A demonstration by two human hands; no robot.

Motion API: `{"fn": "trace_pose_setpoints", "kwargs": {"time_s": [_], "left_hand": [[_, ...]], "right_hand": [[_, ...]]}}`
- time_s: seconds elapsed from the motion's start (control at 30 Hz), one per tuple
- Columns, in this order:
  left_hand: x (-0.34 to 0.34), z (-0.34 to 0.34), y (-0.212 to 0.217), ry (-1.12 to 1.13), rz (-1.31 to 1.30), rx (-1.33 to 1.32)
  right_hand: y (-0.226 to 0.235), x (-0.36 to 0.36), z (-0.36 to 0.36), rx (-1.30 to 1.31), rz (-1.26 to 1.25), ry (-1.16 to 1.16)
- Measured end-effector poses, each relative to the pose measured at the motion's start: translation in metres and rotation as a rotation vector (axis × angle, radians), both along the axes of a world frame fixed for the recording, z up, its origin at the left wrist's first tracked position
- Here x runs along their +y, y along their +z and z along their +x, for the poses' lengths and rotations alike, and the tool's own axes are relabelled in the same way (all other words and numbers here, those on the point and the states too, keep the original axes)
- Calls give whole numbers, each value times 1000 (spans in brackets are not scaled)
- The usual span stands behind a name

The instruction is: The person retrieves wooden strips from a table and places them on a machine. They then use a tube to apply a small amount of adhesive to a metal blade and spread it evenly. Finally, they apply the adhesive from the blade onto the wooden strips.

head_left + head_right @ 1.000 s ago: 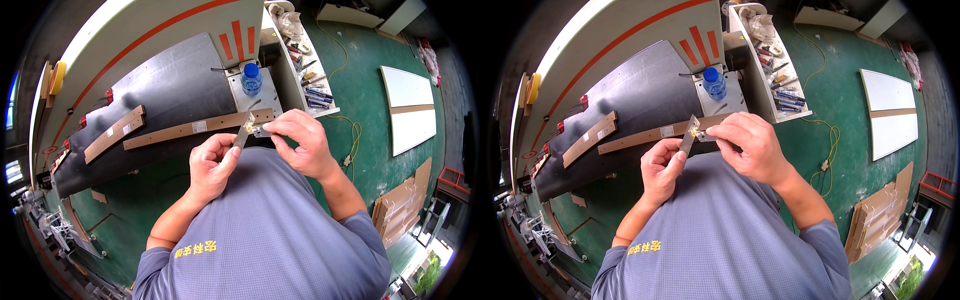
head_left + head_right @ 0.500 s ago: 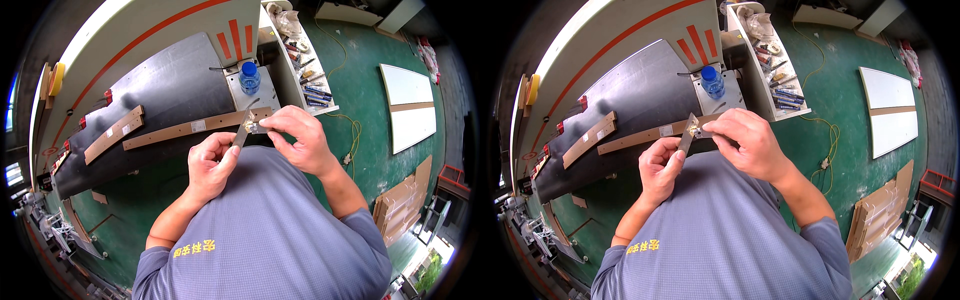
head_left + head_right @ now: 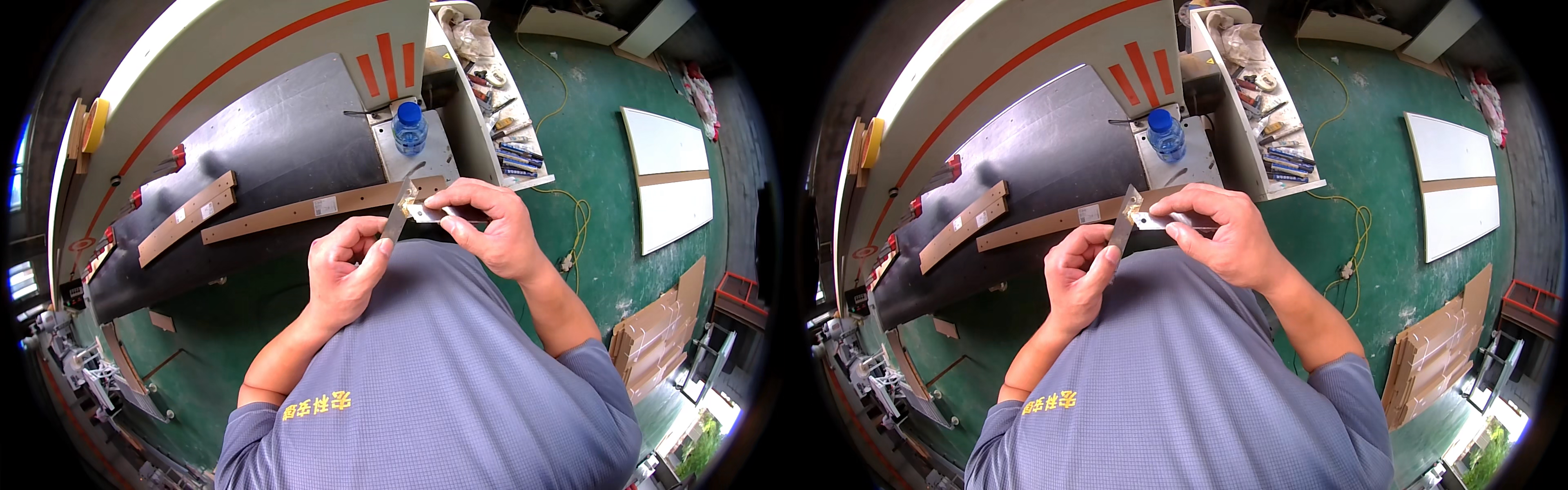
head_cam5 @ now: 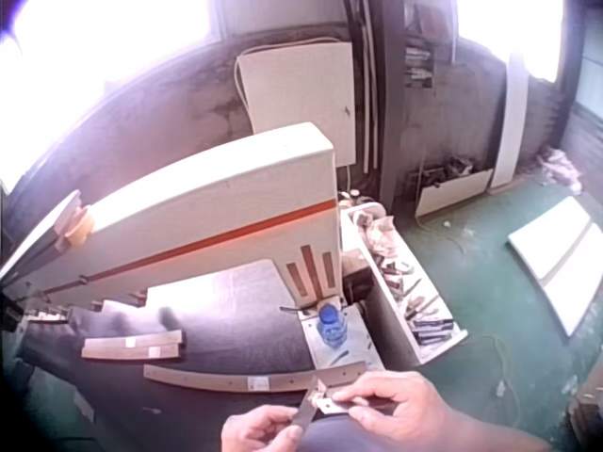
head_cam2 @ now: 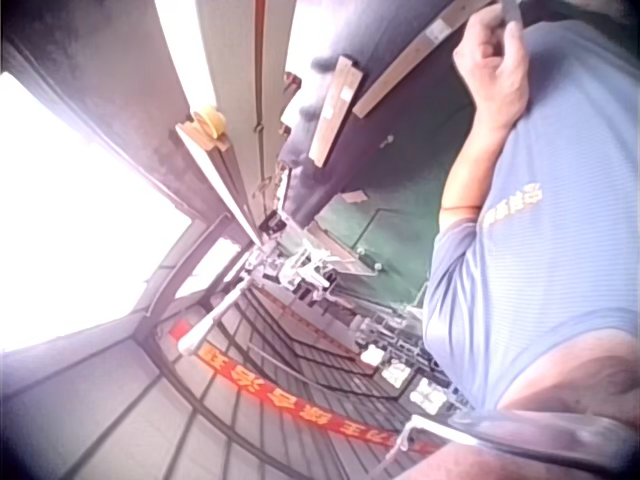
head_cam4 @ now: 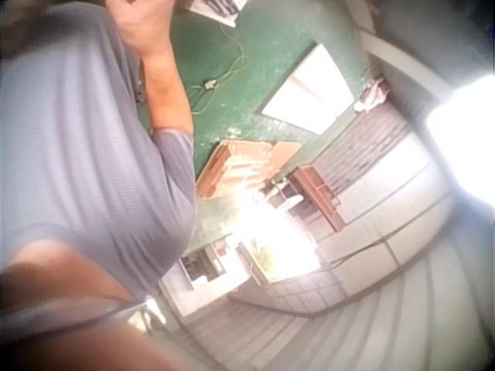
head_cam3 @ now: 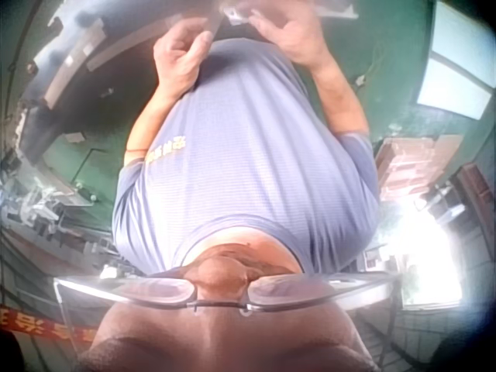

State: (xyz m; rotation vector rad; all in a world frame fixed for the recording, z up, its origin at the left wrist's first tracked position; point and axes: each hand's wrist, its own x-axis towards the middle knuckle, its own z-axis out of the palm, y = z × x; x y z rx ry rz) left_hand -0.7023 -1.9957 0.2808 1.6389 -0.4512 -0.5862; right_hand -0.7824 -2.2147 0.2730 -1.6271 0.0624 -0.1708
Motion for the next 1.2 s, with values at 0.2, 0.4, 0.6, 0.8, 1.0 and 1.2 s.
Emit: {"fn": "trace_pose_setpoints", "kwargs": {"time_s": [0.2,0.4,0.6,0.8,1.0,1.2], "left_hand": [[0,-1,-1,8,-2,6],[1,-2,-2,3,-6,29],[1,-3,-2,4,-34,98],[2,-3,-4,10,-37,97],[3,-4,-4,7,-30,79],[3,-5,-4,6,-22,88]], "right_hand": [[4,1,-1,40,-3,-9],[-1,5,0,-34,-33,-32],[-6,1,0,-175,-222,-28],[-5,2,-1,-222,-337,-72],[-6,-2,3,-288,-408,-46],[-8,2,4,-232,-337,-72]]}}
